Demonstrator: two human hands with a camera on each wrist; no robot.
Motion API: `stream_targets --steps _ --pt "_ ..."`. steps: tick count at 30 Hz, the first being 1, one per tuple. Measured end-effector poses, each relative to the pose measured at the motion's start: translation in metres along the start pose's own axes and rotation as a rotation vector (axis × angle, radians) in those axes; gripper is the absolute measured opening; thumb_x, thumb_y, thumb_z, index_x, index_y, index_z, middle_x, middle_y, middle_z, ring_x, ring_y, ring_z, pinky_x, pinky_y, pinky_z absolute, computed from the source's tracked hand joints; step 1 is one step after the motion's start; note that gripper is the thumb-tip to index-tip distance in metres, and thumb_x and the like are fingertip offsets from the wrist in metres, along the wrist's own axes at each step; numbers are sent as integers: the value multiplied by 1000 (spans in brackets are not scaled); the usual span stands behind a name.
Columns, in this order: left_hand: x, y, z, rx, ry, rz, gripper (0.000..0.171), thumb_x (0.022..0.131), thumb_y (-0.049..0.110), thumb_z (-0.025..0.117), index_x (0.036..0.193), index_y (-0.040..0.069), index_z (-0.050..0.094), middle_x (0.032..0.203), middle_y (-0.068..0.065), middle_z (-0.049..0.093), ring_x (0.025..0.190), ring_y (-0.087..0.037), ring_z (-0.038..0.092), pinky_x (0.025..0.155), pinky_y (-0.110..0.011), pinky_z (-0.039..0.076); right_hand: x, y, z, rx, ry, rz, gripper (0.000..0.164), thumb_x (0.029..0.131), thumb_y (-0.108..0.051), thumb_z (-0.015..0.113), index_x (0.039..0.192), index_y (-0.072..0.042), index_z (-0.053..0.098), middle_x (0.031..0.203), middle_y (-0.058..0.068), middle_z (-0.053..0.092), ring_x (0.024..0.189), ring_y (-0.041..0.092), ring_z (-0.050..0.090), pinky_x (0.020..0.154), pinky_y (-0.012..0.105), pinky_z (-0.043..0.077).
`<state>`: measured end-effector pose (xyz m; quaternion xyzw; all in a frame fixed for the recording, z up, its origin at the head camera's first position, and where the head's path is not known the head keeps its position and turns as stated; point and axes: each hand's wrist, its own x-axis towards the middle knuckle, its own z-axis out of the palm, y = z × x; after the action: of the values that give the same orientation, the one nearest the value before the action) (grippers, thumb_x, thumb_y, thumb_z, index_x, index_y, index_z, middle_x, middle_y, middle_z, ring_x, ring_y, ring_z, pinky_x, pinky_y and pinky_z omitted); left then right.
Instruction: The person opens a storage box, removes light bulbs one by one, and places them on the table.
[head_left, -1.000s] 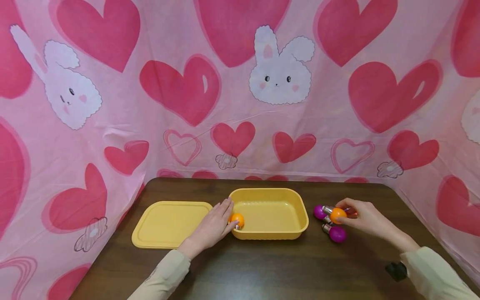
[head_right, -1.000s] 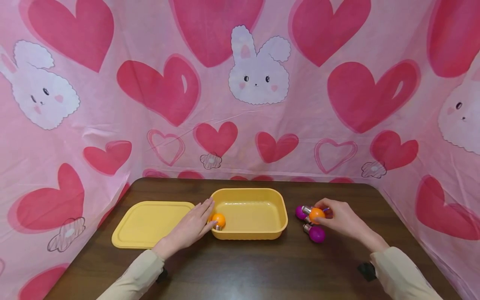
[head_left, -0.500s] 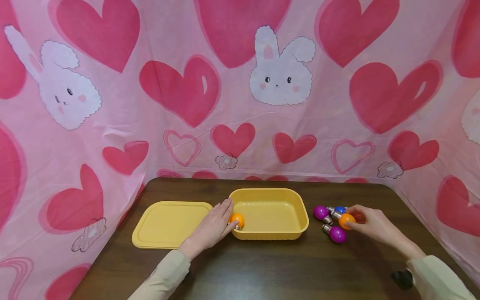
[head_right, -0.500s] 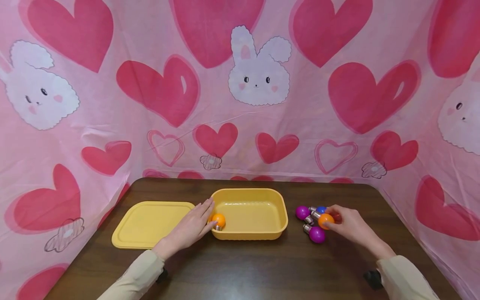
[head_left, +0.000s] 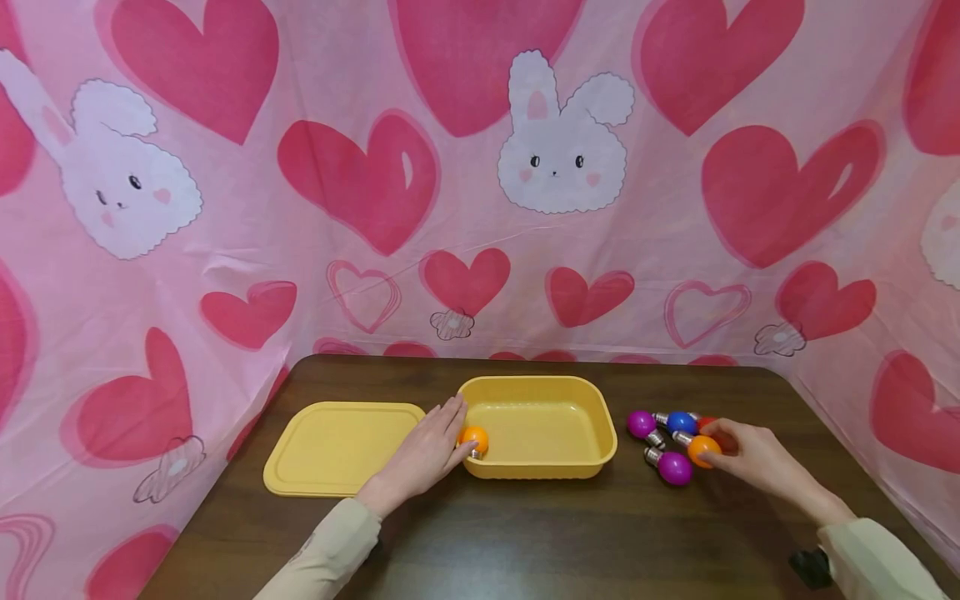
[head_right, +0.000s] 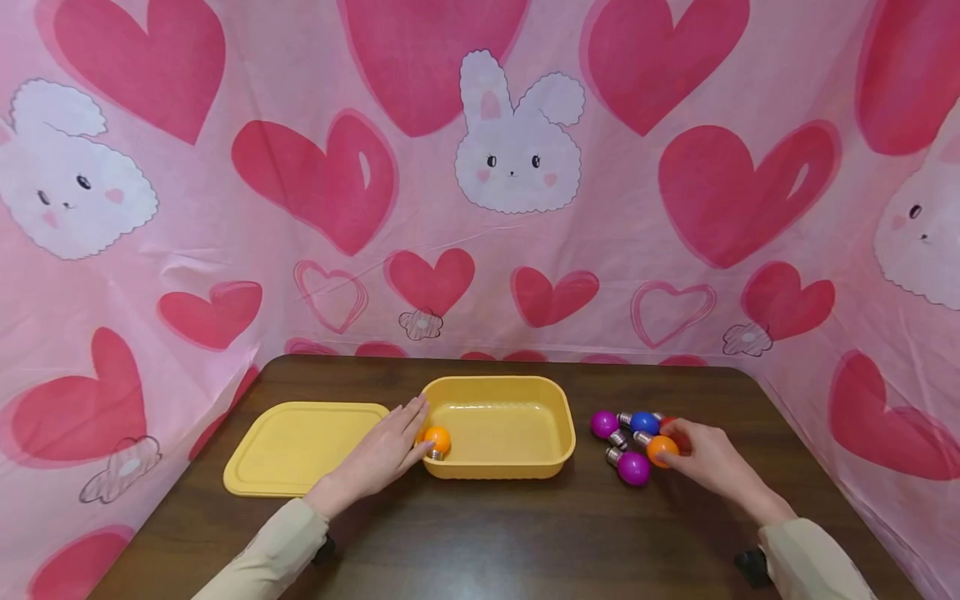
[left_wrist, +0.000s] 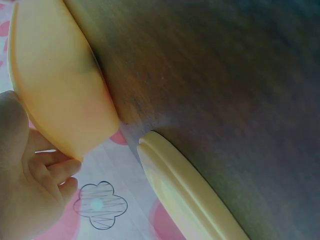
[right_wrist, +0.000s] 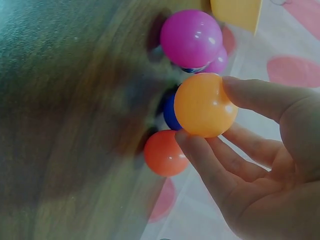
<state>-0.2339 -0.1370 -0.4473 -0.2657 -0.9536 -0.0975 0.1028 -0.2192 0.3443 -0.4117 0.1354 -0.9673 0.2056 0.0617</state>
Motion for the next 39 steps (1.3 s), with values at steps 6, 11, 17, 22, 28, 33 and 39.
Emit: stream_targets --steps 6,11,17,22,28,33,39 --pt "0 -1 1 -4 -10 -5 69 100 45 53 149 -2 40 158 -18 39 146 -30 40 121 -47 32 -2 4 4 1 5 -8 30 79 -24 82 98 -4 69 89 6 73 74 12 64 68 26 56" --pt "1 -1 1 -3 -16 -4 69 100 45 53 149 -2 40 158 -18 38 147 -30 39 121 -47 32 -3 8 8 -9 30 -38 25 78 -22 83 93 -8 68 85 1 72 71 2 58 66 24 55" --pt "1 -1 0 4 -15 2 69 100 45 53 149 -2 40 158 -18 39 146 -30 39 121 -47 32 -2 9 11 -12 30 -44 25 77 -22 83 91 -8 68 83 0 72 70 2 59 65 24 54" --pt "2 0 -1 -6 -19 -1 69 100 44 53 148 -2 40 158 -18 38 147 -30 39 121 -47 32 -1 11 13 -29 34 -41 25 77 -22 84 90 -8 69 83 1 73 70 5 61 65 24 55" --pt "2 1 -1 -17 -21 -2 68 100 44 53 148 -3 41 158 -18 38 147 -30 38 121 -47 32 -1 12 15 -29 35 -44 24 77 -20 84 91 -7 69 85 3 73 71 9 62 66 27 55" --pt "1 1 0 -21 -26 -10 68 100 44 53 149 -2 40 158 -18 38 147 -30 38 122 -47 32 -1 13 15 -28 27 -35 24 77 -20 83 92 -7 69 85 3 73 71 10 62 66 27 55" --pt "0 1 -1 -22 -20 -10 68 100 44 53 148 -3 41 158 -18 39 146 -31 40 121 -47 32 -1 12 15 -15 10 -19 26 78 -20 83 94 -4 69 87 6 74 72 15 65 66 28 56"
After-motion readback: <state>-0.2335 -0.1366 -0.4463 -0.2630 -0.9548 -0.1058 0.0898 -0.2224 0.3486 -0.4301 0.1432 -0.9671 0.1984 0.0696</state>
